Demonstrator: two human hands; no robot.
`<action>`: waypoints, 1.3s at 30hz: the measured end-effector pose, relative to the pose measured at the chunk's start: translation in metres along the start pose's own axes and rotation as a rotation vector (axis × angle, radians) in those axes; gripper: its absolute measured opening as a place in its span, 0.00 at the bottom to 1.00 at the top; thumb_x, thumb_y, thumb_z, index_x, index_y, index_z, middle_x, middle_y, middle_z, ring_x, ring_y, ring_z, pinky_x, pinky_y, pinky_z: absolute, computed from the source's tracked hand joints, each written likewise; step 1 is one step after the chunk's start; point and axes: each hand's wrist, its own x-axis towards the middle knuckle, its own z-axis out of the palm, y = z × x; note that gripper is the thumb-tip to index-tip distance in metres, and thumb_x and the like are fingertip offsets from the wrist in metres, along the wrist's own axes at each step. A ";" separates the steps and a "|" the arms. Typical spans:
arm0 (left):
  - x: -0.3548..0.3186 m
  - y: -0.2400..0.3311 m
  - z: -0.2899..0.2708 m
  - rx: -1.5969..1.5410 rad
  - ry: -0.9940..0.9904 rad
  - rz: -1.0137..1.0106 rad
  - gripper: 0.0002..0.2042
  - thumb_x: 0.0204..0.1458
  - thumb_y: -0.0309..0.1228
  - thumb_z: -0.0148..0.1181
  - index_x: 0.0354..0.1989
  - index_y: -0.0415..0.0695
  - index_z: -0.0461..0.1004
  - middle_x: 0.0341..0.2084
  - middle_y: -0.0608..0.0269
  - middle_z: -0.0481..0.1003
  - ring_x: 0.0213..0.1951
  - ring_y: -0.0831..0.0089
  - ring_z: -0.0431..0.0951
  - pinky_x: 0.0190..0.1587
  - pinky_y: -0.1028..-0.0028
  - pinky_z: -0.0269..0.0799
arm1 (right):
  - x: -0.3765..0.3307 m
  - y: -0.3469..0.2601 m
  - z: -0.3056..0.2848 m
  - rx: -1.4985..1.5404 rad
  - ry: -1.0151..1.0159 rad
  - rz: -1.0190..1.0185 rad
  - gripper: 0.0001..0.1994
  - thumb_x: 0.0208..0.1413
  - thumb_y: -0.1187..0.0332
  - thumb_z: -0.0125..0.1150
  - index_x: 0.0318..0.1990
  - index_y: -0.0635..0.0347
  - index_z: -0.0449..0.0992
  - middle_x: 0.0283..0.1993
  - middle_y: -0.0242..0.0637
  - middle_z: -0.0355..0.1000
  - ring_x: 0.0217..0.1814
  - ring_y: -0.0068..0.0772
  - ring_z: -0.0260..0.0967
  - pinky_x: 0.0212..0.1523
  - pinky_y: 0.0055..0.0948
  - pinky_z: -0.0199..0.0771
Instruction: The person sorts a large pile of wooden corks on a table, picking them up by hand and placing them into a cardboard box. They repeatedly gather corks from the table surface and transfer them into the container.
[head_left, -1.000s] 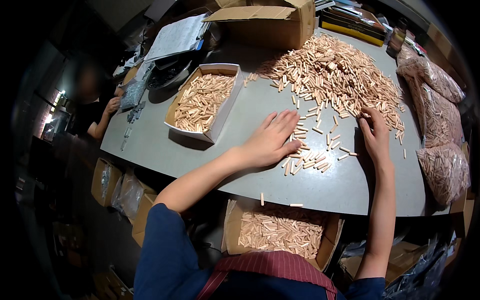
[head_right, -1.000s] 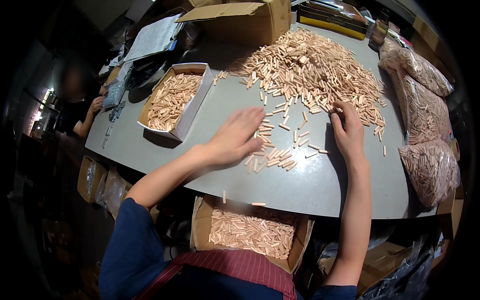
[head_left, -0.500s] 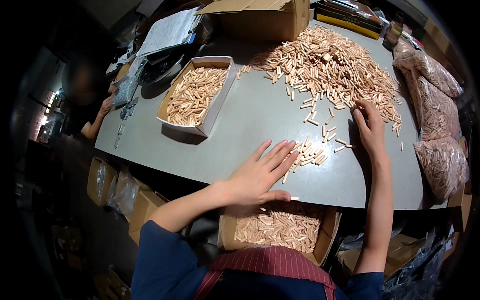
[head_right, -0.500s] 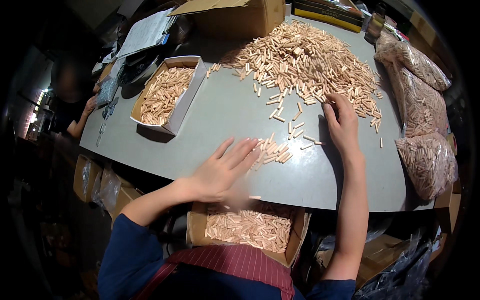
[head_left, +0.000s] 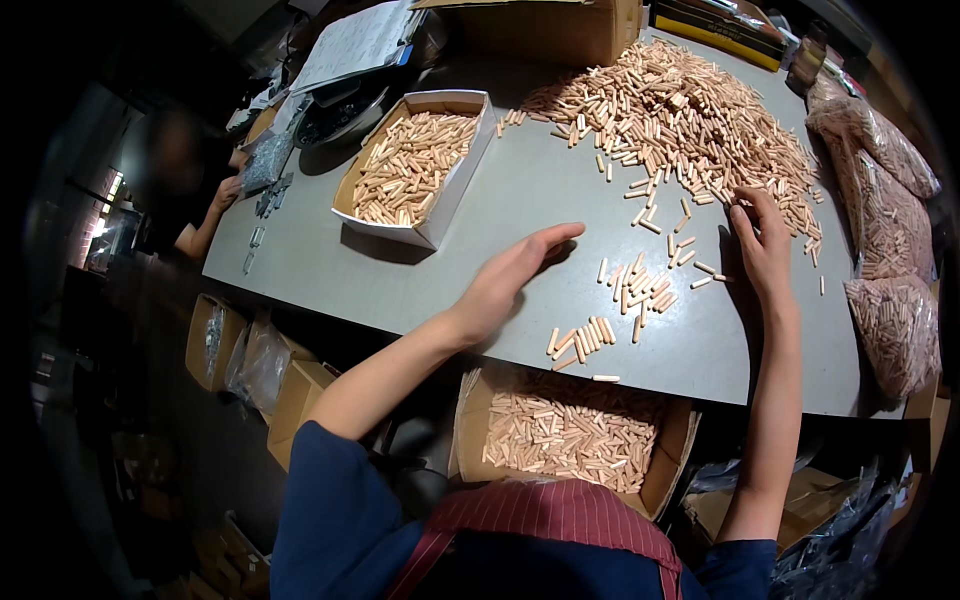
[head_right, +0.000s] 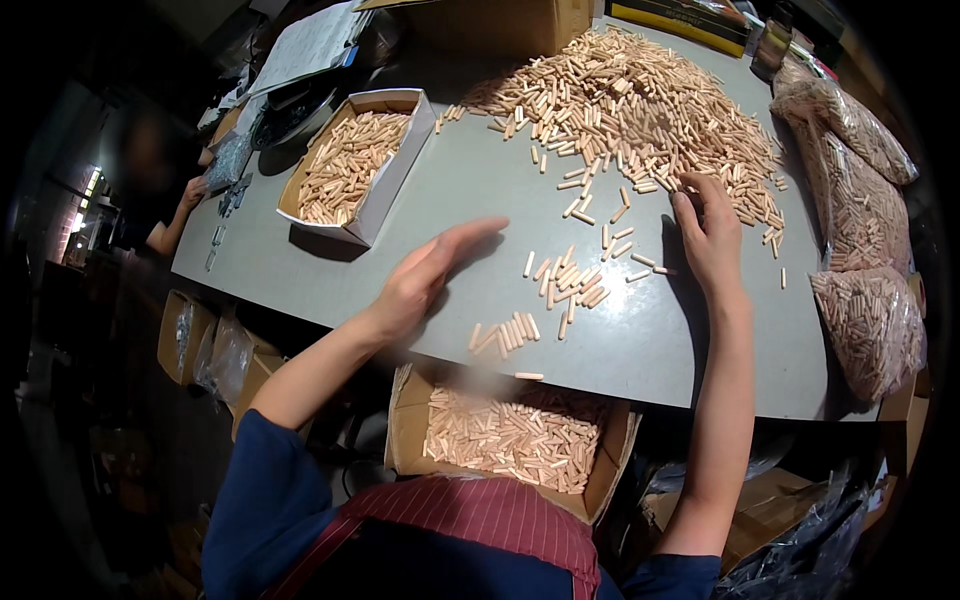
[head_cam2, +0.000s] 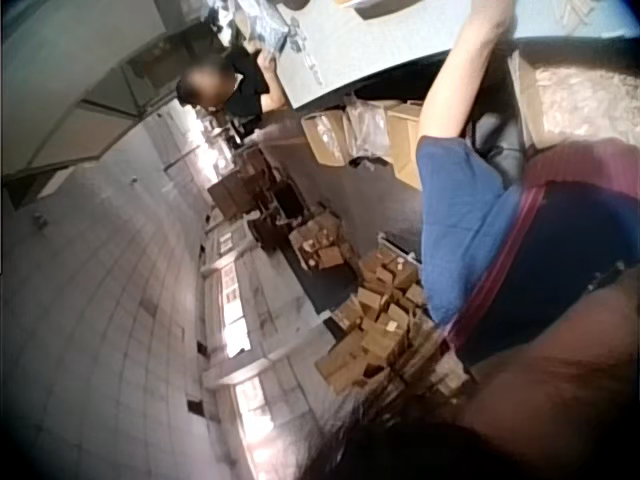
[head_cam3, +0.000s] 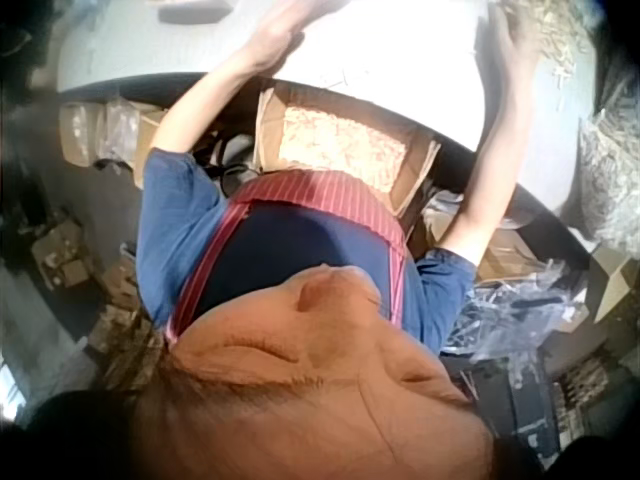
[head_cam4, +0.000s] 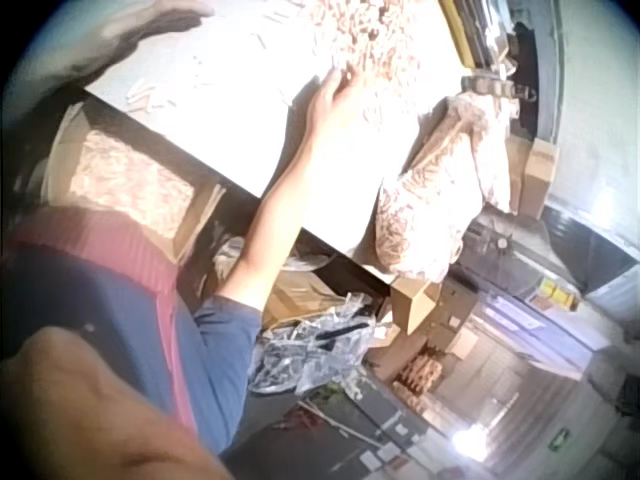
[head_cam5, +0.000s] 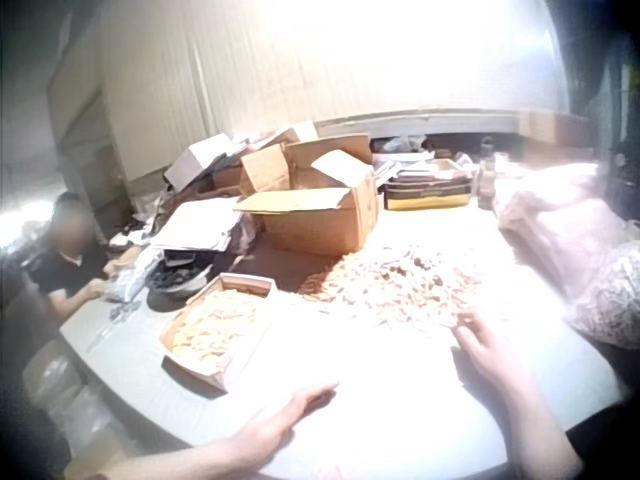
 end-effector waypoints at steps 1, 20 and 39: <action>0.005 -0.003 0.002 0.026 -0.005 0.002 0.30 0.74 0.46 0.34 0.72 0.34 0.60 0.72 0.51 0.62 0.74 0.61 0.59 0.77 0.63 0.48 | 0.000 0.000 -0.001 0.007 -0.020 0.030 0.13 0.67 0.68 0.61 0.56 0.62 0.77 0.54 0.39 0.77 0.53 0.33 0.76 0.55 0.31 0.75; 0.069 -0.030 0.036 0.187 -0.654 0.263 0.24 0.72 0.43 0.42 0.62 0.35 0.73 0.59 0.50 0.76 0.64 0.56 0.72 0.68 0.59 0.63 | 0.003 0.003 -0.007 -0.017 -0.034 0.019 0.11 0.67 0.68 0.60 0.50 0.65 0.79 0.47 0.39 0.79 0.47 0.29 0.77 0.50 0.28 0.75; 0.004 -0.009 0.005 0.118 -0.149 0.063 0.26 0.73 0.43 0.41 0.64 0.31 0.70 0.62 0.46 0.73 0.66 0.57 0.70 0.70 0.61 0.61 | 0.003 0.000 -0.006 -0.033 -0.046 -0.052 0.09 0.65 0.70 0.59 0.47 0.66 0.79 0.48 0.41 0.78 0.51 0.36 0.76 0.53 0.31 0.74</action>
